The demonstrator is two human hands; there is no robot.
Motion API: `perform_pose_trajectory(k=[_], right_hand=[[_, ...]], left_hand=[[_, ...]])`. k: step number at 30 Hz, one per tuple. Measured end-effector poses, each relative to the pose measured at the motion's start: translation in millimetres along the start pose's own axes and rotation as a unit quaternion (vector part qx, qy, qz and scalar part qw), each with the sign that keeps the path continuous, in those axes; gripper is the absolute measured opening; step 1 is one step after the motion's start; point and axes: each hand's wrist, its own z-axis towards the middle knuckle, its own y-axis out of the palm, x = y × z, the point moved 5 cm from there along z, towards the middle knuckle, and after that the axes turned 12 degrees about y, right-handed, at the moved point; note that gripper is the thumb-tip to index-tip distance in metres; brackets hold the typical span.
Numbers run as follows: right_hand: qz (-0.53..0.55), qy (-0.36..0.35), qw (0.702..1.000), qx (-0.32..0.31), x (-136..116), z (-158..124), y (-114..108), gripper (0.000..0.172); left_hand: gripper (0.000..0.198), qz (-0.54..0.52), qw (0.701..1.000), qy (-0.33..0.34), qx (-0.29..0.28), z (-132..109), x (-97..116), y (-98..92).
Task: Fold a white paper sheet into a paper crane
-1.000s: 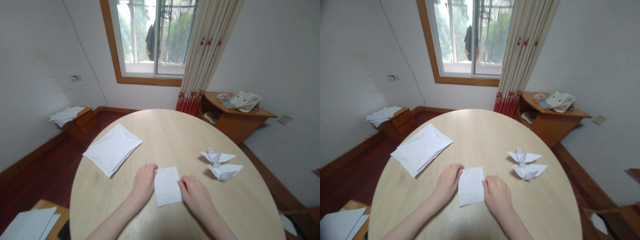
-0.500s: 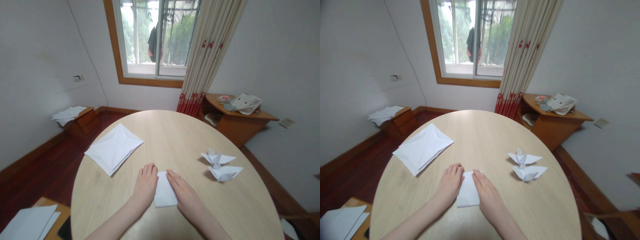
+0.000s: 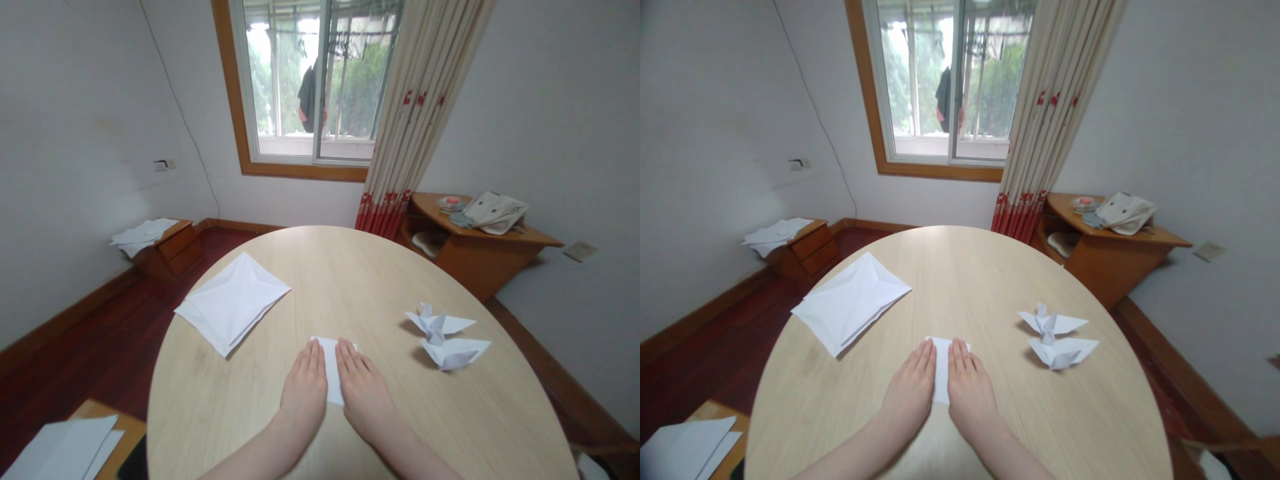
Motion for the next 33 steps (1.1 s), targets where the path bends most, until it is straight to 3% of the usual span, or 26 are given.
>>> perform_pose_trajectory(k=[4, 7, 11, 15, 22, 27, 33], right_hand=[[0.041, 0.002, 0.999, -0.031, 4.9, 10.2, -14.0, 0.057], [0.111, -0.025, 0.994, 0.000, 14.3, 13.4, -19.9, 0.049], [0.187, -0.053, 0.981, 0.020, 24.5, 12.6, -13.8, 0.054], [0.214, -0.049, 0.976, 0.008, 25.8, 12.8, -5.2, 0.059], [0.204, -0.047, 0.978, 0.017, 24.3, 14.6, -4.6, 0.049], [0.203, -0.046, 0.978, 0.032, 23.5, 15.0, -5.5, 0.048], [0.163, -0.014, 0.986, 0.023, 23.1, 16.7, -6.0, 0.046]], left_hand=[[0.055, -0.029, 0.999, -0.004, -0.040, 3.9, -3.1, -0.9], [0.057, -0.061, 0.996, 0.009, -0.067, 5.5, -11.4, -7.7], [0.058, -0.072, 0.993, 0.035, -0.087, 6.0, -22.9, -8.0], [0.058, -0.045, 0.997, 0.038, -0.052, 8.6, -31.6, -2.9], [0.055, -0.004, 0.998, 0.062, 0.014, 12.3, -39.7, 1.3], [0.057, -0.036, 0.997, 0.066, 0.005, 10.3, -40.2, -0.9], [0.051, -0.115, 0.988, 0.094, 0.036, 9.2, -42.8, -7.5]])
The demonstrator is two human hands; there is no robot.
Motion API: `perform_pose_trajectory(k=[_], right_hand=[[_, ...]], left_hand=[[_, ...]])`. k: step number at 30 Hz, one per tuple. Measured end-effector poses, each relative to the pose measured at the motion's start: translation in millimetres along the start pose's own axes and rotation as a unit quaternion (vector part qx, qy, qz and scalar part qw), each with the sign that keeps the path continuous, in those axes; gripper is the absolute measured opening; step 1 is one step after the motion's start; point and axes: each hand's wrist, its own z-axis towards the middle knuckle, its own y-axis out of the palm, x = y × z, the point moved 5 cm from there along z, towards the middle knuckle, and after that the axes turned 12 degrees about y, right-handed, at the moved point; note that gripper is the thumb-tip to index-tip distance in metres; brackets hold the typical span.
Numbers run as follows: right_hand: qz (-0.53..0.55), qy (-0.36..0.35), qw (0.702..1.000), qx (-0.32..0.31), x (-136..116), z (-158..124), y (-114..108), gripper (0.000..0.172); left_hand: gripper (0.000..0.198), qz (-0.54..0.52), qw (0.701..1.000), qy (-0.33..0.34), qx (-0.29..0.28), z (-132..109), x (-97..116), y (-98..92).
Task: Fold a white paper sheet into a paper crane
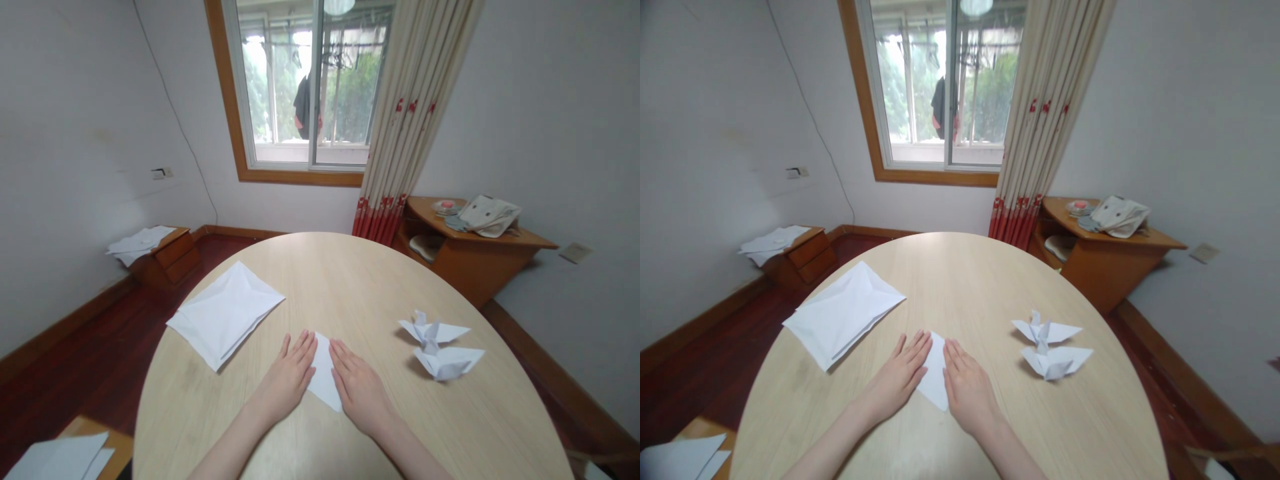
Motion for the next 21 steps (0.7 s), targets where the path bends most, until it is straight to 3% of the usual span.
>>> perform_pose_trajectory(k=[5, 8, 14, 18, 21], right_hand=[[-0.023, 0.015, 1.000, -0.002, -1.1, 1.8, -2.8, 0.044], [-0.033, 0.017, 0.999, -0.006, -1.9, 2.4, -4.7, 0.044], [-0.024, 0.000, 0.999, -0.033, -3.3, 3.1, -7.5, 0.045], [0.004, -0.007, 0.997, -0.074, 0.2, 3.6, -12.9, 0.048], [0.026, 0.002, 0.989, -0.146, 4.8, 2.4, -16.3, 0.058]], left_hand=[[0.064, -0.053, 0.997, 0.047, 0.017, -2.4, 1.6, 2.8], [0.072, -0.047, 0.998, 0.033, 0.007, -4.6, 1.4, 7.2], [0.065, -0.030, 0.999, 0.002, -0.013, -6.8, 2.5, 7.7], [0.071, -0.068, 0.997, -0.006, -0.025, -7.2, 5.3, 6.5], [0.069, -0.095, 0.995, -0.012, -0.018, -7.1, 7.4, 0.7]])
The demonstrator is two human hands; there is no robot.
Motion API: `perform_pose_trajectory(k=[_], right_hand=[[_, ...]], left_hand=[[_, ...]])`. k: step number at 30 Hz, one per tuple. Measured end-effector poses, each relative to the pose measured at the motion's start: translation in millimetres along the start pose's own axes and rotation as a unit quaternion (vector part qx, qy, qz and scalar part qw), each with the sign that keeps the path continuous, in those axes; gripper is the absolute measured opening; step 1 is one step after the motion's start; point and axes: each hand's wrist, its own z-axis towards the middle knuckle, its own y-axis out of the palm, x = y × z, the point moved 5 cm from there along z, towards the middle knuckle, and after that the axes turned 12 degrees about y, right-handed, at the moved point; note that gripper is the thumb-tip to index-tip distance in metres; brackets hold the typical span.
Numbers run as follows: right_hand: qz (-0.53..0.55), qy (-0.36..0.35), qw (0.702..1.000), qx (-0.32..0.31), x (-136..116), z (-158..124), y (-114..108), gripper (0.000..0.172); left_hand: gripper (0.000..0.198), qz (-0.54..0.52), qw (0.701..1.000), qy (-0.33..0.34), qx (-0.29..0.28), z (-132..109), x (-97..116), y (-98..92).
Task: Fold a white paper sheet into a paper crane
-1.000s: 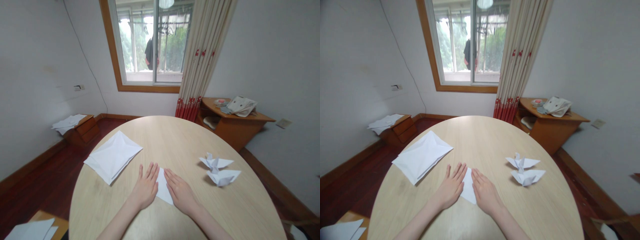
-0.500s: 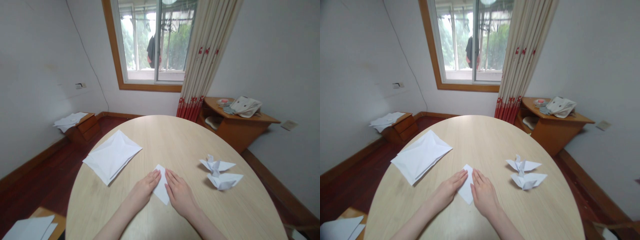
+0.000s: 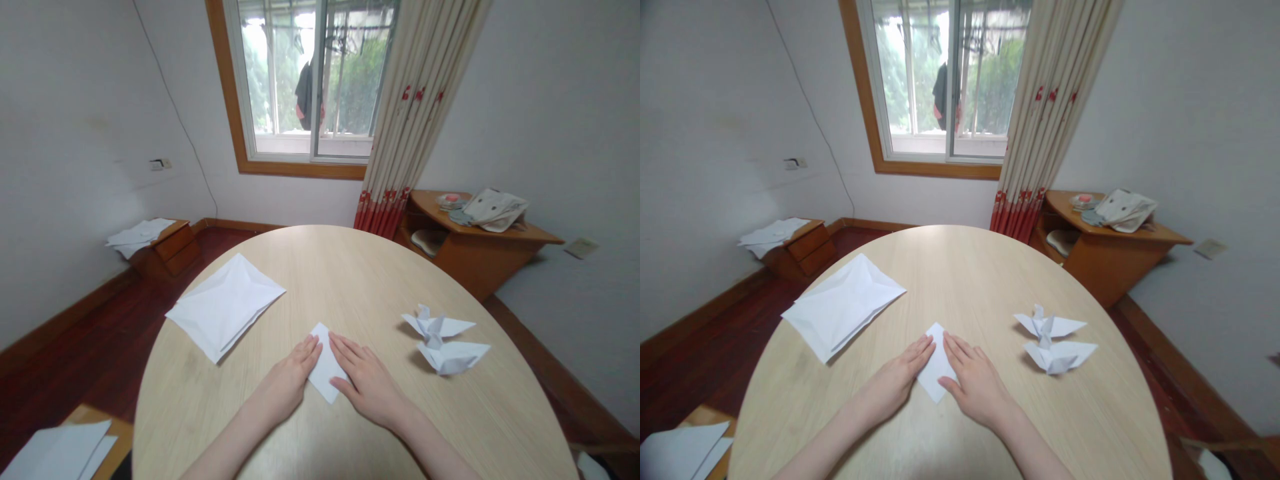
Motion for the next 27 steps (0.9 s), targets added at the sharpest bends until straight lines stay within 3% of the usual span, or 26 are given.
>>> perform_pose_trajectory(k=[3, 8, 11, 16, 22, 27], right_hand=[[0.025, 0.016, 0.998, -0.053, 3.6, -3.4, -2.8, 0.076], [0.056, -0.004, 0.997, -0.045, 2.0, -7.3, -8.6, 0.088], [0.058, -0.013, 0.998, -0.026, 0.4, -7.5, -11.5, 0.085], [0.048, -0.016, 0.998, -0.022, -1.1, -7.5, -15.5, 0.082], [0.035, -0.034, 0.999, -0.009, -1.9, -9.6, -16.6, 0.056], [0.022, -0.048, 0.998, 0.029, -4.5, -11.6, -13.5, 0.042]], left_hand=[[0.054, -0.022, 1.000, -0.002, -0.009, 0.5, 2.5, -8.0], [0.099, -0.052, 0.998, 0.001, -0.028, 1.1, 4.8, -17.3], [0.106, -0.060, 0.998, 0.001, -0.015, 0.6, 5.4, -18.9], [0.098, -0.069, 0.998, 0.003, -0.007, -0.3, 5.8, -20.8], [0.059, -0.075, 0.997, 0.011, -0.008, -1.5, 10.0, -29.2], [0.046, -0.023, 1.000, 0.007, 0.000, -1.6, 17.3, -32.0]])
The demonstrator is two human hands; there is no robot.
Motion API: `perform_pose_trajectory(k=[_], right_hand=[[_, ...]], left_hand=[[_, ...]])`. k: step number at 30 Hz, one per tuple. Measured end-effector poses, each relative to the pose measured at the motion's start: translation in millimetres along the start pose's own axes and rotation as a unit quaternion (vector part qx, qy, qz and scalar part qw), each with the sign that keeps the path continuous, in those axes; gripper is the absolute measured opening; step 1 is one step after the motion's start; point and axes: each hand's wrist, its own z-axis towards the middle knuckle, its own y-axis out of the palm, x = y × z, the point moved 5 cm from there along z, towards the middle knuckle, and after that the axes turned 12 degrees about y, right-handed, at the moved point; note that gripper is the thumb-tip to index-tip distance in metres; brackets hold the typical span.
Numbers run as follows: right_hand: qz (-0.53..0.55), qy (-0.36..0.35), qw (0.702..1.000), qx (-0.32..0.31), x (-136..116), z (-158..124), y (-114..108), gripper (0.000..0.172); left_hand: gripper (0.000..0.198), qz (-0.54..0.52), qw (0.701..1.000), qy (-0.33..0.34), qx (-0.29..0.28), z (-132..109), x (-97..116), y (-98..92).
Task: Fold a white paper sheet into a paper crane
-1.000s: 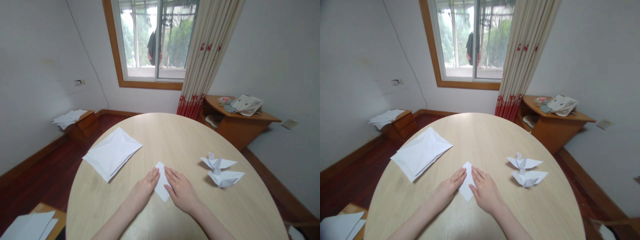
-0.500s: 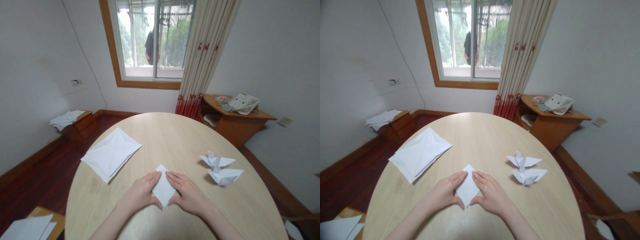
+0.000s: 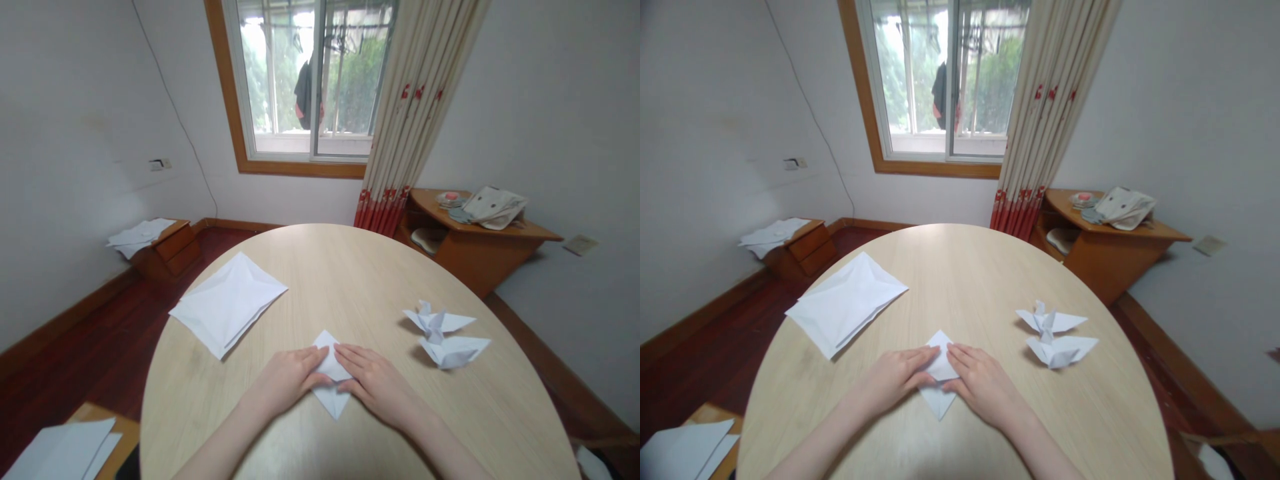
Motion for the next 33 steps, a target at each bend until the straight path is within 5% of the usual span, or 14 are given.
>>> perform_pose_trajectory(k=[5, 12, 23, 33], right_hand=[[-0.019, -0.017, 0.999, 0.033, -2.0, -2.1, 1.5, 0.036], [-0.033, -0.035, 0.998, 0.043, -0.6, -2.8, 3.2, 0.042], [-0.001, -0.052, 0.995, 0.086, 0.6, -2.2, 2.7, 0.039], [0.057, -0.016, 0.991, 0.121, 4.7, -0.6, 3.5, 0.029]], left_hand=[[0.041, 0.034, 0.999, 0.025, 0.024, -2.0, 9.2, 0.5], [0.062, 0.057, 0.998, 0.032, 0.019, -1.6, 5.7, 11.2], [0.044, 0.036, 0.995, 0.033, 0.082, 1.5, -8.4, 15.1], [0.033, -0.006, 0.990, -0.035, 0.137, 0.6, -15.9, 13.6]])
